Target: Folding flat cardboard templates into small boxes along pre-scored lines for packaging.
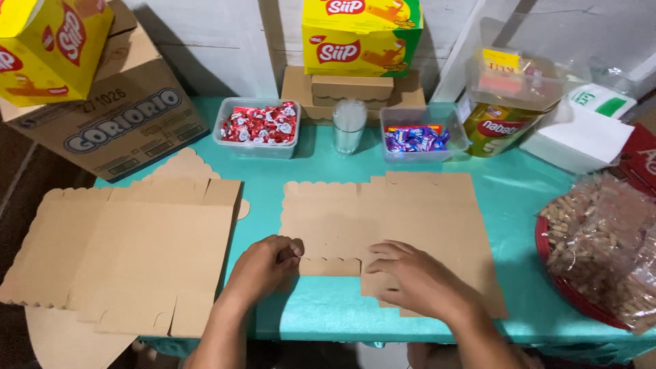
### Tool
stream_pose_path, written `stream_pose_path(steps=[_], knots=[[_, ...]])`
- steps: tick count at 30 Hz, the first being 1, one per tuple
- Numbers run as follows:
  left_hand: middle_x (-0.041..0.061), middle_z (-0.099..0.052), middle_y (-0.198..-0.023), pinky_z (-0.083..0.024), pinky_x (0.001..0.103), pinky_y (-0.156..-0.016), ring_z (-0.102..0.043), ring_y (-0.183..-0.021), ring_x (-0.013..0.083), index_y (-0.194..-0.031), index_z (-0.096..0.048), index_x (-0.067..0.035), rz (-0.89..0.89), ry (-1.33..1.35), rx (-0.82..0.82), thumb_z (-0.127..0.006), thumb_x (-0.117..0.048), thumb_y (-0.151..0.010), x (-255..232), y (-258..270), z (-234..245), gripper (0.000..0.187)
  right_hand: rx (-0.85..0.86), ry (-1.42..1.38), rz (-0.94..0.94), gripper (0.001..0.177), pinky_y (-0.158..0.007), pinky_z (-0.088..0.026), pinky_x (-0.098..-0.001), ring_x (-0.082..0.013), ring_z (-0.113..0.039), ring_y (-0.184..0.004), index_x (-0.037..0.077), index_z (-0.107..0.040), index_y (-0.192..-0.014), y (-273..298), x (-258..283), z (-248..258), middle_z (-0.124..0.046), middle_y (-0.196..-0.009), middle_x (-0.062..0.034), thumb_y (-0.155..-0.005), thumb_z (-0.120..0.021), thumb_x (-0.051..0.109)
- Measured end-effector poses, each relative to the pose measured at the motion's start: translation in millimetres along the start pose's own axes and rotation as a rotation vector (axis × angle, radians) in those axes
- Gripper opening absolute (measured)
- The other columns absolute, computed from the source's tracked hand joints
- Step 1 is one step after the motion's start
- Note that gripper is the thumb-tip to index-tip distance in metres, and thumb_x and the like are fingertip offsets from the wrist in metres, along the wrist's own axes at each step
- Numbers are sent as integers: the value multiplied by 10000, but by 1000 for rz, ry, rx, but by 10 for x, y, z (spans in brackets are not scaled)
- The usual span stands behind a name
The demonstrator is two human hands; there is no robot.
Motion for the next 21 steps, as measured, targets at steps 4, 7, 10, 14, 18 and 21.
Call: stream_pose_path(steps=[4, 7, 10, 14, 18, 21], knots=[[-48, -708, -863, -437, 292, -672, -610, -755, 117, -994, -760, -210, -10, 9, 19, -587, -137, -884, -144, 85, -9, 218, 96, -8, -196, 443, -1152, -364, -335, -84, -292, -1534, 289, -689, -1169, 236, -176, 46, -335, -1663, 122, -748, -800, 209], [-54, -690, -961, -480, 298, -711, -668, -848, 147, -1041, -750, -255, -113, -97, -34, -643, -146, -892, -156, 21, -167, 214, 112, 39, -204, 333, -1113, -386, -428, -136, -225, -1570, 296, -629, -1037, 260, -116, 41, -293, -1685, 114, -766, -821, 267], [69, -588, -788, -369, 495, -544, -550, -706, 402, -906, -610, -170, -413, -423, -159, -651, -245, -951, -332, -34, -401, 97, 181, 116, -236, 485, -1124, -359, -426, -192, -137, -1580, 299, -598, -1079, 255, -21, -11, -196, -1682, 45, -717, -920, 329], [54, -550, -817, -407, 468, -584, -533, -690, 315, -1019, -643, -170, -673, -390, -176, -570, -185, -974, -659, 57, -648, 87, 73, 138, -233, 416, -1039, -393, -439, -221, -217, -1525, 245, -567, -1002, 249, -8, -39, -297, -1590, 54, -697, -849, 271], [37, -607, -954, -470, 401, -670, -570, -772, 288, -1065, -667, -146, -787, -197, -145, -579, -95, -975, -819, 151, -734, 135, 13, 107, -232, 432, -1001, -416, -449, -195, -308, -1459, 281, -610, -1096, 233, -29, -17, -380, -1498, 90, -707, -797, 269], [43, -658, -1101, -498, 383, -806, -660, -934, 262, -1089, -710, -155, -754, -124, -94, -625, -211, -990, -893, 191, -678, 142, 28, 61, -202, 416, -1131, -352, -493, -276, -252, -1545, 300, -634, -1157, 229, -101, -21, -369, -1615, 53, -806, -821, 425]])
Point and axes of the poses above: each hand's wrist, its own y-axis away from the middle knuckle, its own z-axis out of the back of the hand, x = y × z, the point moved 5 cm from there along -y, towards the middle knuckle
